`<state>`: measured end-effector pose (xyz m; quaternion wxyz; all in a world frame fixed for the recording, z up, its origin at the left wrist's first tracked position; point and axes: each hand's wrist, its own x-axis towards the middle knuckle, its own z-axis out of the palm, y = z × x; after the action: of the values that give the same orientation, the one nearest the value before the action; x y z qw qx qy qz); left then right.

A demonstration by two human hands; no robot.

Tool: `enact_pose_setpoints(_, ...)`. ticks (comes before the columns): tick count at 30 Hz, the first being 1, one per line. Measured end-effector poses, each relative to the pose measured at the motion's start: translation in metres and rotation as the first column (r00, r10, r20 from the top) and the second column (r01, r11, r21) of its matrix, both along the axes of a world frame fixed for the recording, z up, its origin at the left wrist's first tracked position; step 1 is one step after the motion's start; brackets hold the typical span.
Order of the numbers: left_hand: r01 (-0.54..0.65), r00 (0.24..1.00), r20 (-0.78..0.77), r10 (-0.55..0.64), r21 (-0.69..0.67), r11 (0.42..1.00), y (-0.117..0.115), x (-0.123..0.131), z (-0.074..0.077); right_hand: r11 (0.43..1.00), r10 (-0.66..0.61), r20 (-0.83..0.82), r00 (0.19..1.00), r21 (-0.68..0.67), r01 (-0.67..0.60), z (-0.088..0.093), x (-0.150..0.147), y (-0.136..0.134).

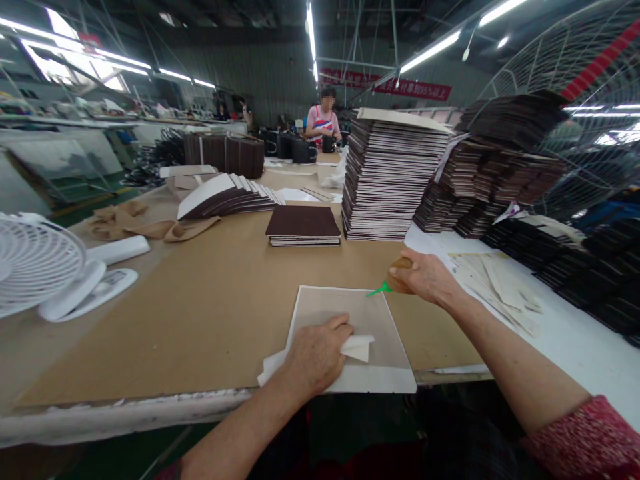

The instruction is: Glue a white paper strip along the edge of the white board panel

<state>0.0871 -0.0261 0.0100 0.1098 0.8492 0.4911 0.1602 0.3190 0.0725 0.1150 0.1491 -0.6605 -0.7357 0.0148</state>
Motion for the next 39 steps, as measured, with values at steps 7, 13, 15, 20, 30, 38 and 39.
enact_pose_setpoints(7, 0.003, 1.0, 0.008, -0.003, -0.006, 1.0, 0.001, -0.001, 0.0, 0.996, 0.084, 0.035, 0.996, 0.01, -0.085, -0.003, -0.018, 0.009)
enact_pose_setpoints(13, 0.006, 1.0, 0.009, -0.006, -0.008, 1.0, 0.0, -0.002, 0.0, 1.0, 0.026, 0.042, 0.999, -0.011, -0.026, 0.002, -0.013, 0.006)
enact_pose_setpoints(15, 0.003, 1.0, 0.011, -0.003, -0.008, 1.0, 0.001, -0.001, -0.001, 0.999, 0.042, 0.02, 0.999, -0.02, -0.042, 0.0, -0.021, 0.005)
enact_pose_setpoints(20, 0.017, 1.0, 0.023, -0.016, -0.02, 1.0, 0.001, 0.0, 0.0, 0.991, 0.129, -0.01, 0.992, 0.029, -0.128, -0.009, -0.055, 0.008)
enact_pose_setpoints(30, 0.017, 0.998, 0.059, -0.015, -0.022, 1.0, 0.0, -0.002, 0.002, 0.967, 0.255, -0.137, 0.957, 0.065, -0.248, -0.02, -0.109, 0.01)
enact_pose_setpoints(38, 0.018, 0.999, 0.036, -0.017, -0.028, 0.999, 0.001, -0.002, 0.002, 0.965, 0.251, -0.044, 0.967, 0.083, -0.247, -0.018, -0.111, 0.012)
enact_pose_setpoints(39, 0.019, 0.999, 0.034, -0.018, -0.032, 0.999, 0.001, -0.002, 0.002, 0.969, 0.239, -0.037, 0.97, 0.07, -0.236, -0.016, -0.105, 0.012)
